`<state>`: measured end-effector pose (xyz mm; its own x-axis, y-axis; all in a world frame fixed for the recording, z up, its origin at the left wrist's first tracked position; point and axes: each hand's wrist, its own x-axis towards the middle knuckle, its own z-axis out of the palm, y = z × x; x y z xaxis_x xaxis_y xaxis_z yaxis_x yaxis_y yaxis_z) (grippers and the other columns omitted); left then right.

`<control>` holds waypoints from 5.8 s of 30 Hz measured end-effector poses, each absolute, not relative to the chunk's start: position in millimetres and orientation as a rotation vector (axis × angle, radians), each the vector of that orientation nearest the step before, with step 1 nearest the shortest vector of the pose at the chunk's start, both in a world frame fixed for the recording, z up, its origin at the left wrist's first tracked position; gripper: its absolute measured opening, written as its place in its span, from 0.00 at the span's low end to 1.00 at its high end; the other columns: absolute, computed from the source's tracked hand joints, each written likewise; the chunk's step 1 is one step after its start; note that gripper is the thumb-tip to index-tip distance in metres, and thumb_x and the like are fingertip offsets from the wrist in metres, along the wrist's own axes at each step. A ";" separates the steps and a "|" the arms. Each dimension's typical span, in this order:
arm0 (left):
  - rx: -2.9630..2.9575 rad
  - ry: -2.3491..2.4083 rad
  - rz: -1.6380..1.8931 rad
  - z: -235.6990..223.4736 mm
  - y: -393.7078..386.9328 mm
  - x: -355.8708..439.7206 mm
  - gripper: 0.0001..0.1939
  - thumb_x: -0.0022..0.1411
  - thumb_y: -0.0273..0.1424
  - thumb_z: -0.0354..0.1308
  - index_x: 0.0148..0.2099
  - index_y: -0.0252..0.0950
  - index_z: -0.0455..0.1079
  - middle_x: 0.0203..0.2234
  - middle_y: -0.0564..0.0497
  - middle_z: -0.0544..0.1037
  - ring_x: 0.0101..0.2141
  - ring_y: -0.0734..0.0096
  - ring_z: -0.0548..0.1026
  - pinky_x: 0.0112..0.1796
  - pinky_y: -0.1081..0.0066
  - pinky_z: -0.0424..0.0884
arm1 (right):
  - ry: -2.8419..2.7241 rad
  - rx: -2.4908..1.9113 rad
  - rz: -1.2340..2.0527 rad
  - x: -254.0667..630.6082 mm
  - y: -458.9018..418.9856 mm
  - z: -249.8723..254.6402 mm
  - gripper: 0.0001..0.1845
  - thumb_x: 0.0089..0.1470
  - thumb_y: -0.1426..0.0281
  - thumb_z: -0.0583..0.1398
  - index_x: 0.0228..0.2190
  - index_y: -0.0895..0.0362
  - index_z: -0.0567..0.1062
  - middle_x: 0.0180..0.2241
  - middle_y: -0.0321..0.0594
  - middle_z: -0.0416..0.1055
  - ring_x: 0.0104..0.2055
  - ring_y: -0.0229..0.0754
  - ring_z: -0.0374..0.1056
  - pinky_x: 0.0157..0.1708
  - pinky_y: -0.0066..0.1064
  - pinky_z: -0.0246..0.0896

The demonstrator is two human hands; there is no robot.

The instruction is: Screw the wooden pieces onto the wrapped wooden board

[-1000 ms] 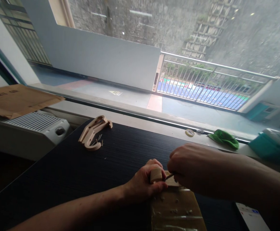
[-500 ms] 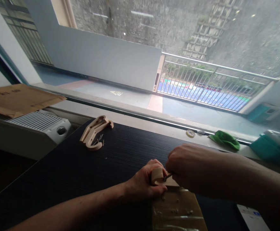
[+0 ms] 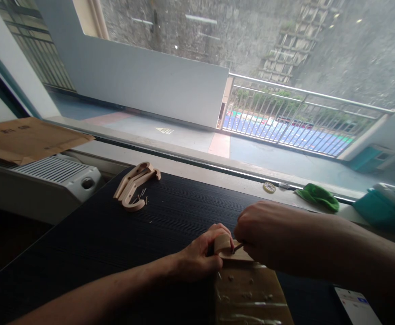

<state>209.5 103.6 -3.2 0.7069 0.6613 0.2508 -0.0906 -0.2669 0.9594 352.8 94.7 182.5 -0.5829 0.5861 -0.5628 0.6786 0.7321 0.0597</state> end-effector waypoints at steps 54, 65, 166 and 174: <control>1.855 0.489 0.718 2.2 101.8 206.8 0.15 0.47 0.23 0.54 0.41 0.33 0.70 0.40 0.47 0.67 0.42 0.64 0.68 0.44 0.66 0.69 | 2.346 1.081 -0.257 354.2 88.5 188.2 0.08 0.48 0.80 0.58 0.24 0.59 0.77 0.19 0.32 0.65 0.17 0.29 0.47 0.17 0.23 0.41; 1.920 0.418 0.738 -1.5 105.8 203.0 0.17 0.51 0.29 0.55 0.45 0.33 0.71 0.43 0.45 0.67 0.45 0.60 0.67 0.47 0.62 0.67 | 2.353 1.074 -0.280 356.4 88.1 186.5 0.08 0.48 0.80 0.59 0.25 0.59 0.77 0.19 0.33 0.66 0.18 0.30 0.50 0.18 0.24 0.42; 1.480 0.687 0.837 -2.8 83.2 222.5 0.10 0.53 0.29 0.61 0.24 0.31 0.66 0.35 0.50 0.65 0.33 0.74 0.66 0.34 0.75 0.65 | 2.297 1.044 -0.086 347.1 80.0 184.6 0.02 0.46 0.75 0.63 0.27 0.57 0.76 0.24 0.35 0.71 0.21 0.34 0.63 0.17 0.28 0.41; 1.463 0.684 0.836 -4.7 83.9 222.2 0.06 0.53 0.30 0.61 0.27 0.31 0.71 0.37 0.49 0.66 0.34 0.72 0.67 0.33 0.75 0.66 | 2.440 0.955 -0.184 351.3 84.5 173.7 0.05 0.42 0.79 0.63 0.21 0.58 0.75 0.22 0.34 0.70 0.17 0.30 0.55 0.16 0.26 0.40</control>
<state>222.2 83.9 -4.7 0.5607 0.8224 0.0962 -0.0691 -0.0692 0.9952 351.3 84.5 173.7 -0.6232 0.5970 -0.5051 0.6661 0.7437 0.0571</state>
